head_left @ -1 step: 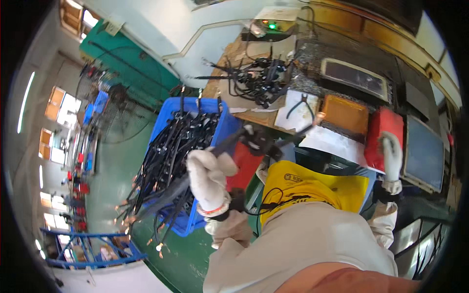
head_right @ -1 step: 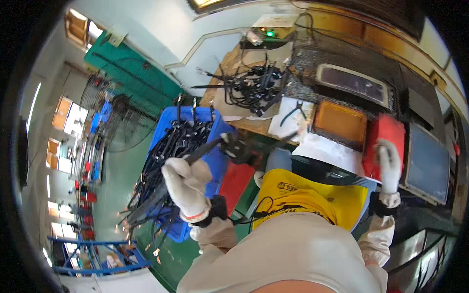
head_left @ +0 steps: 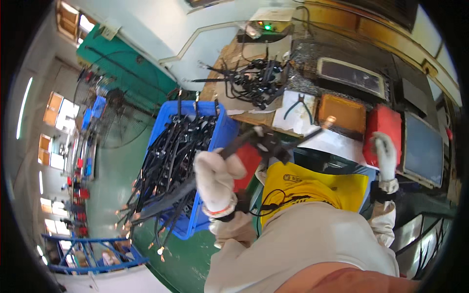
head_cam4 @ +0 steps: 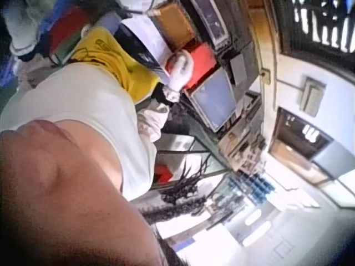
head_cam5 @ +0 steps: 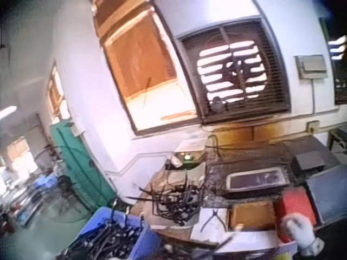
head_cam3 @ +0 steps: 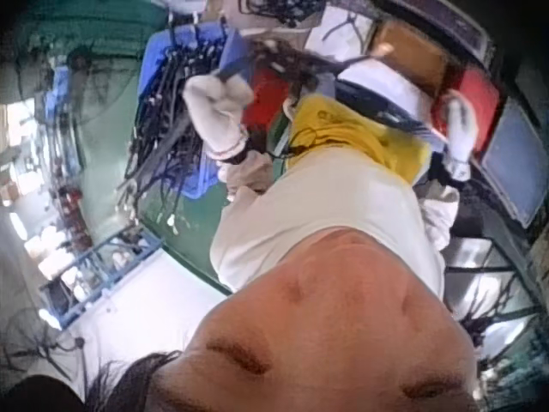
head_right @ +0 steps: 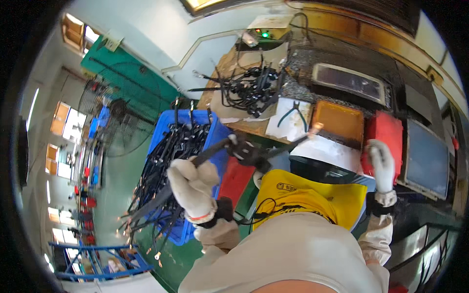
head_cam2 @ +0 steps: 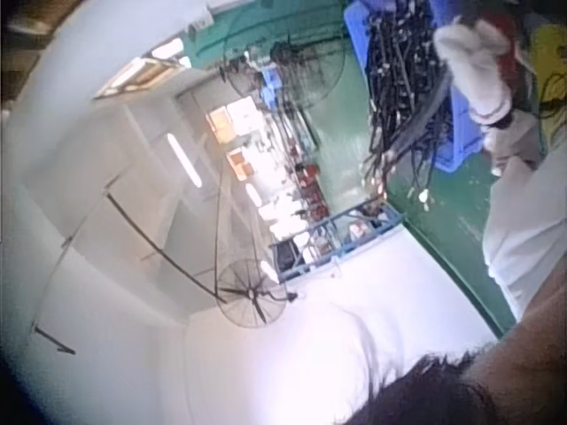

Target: Dipping cable ends into a liquid soldering bath and organizing them into a storage bin.

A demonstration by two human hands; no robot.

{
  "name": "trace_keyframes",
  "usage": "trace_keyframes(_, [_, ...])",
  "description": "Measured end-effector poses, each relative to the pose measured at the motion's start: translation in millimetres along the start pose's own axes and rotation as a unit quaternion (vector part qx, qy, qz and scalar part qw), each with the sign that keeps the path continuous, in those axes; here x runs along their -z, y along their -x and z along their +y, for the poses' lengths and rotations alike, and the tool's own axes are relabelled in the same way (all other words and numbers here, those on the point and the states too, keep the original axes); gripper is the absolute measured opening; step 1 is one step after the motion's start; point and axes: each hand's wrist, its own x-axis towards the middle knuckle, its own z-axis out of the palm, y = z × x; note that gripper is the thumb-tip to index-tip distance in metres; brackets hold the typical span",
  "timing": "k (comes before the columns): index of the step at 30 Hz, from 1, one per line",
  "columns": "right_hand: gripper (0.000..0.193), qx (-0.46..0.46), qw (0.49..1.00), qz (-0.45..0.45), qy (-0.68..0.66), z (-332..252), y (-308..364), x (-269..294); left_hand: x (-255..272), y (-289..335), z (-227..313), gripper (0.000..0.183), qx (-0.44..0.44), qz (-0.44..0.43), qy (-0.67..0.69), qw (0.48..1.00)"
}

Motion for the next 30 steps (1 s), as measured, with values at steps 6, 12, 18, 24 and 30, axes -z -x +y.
trace_keyframes(6, [0.042,0.060,0.975,-0.165,0.134,-11.7,28.4,-66.2,-56.6,13.2,-35.2,0.036,0.092,-0.290,0.196,0.932])
trace_keyframes(12, [0.095,-0.013,0.965,-0.163,-0.203,-15.2,57.6,-107.7,-73.7,27.1,-61.8,0.018,0.240,-0.298,0.102,0.918])
trace_keyframes(18, [0.041,-0.129,0.983,0.038,-0.125,-29.5,59.2,-102.1,-66.6,24.4,-77.6,0.030,0.208,-0.265,0.128,0.933])
trace_keyframes(24, [0.037,-0.043,0.978,0.084,-0.189,-18.5,53.1,-90.1,-47.7,8.7,-80.8,0.034,0.118,-0.207,0.065,0.969])
trace_keyframes(30, [0.051,-0.016,0.967,0.053,-0.247,-31.8,51.9,-83.6,-46.4,2.5,-96.3,0.041,0.173,-0.195,0.193,0.946])
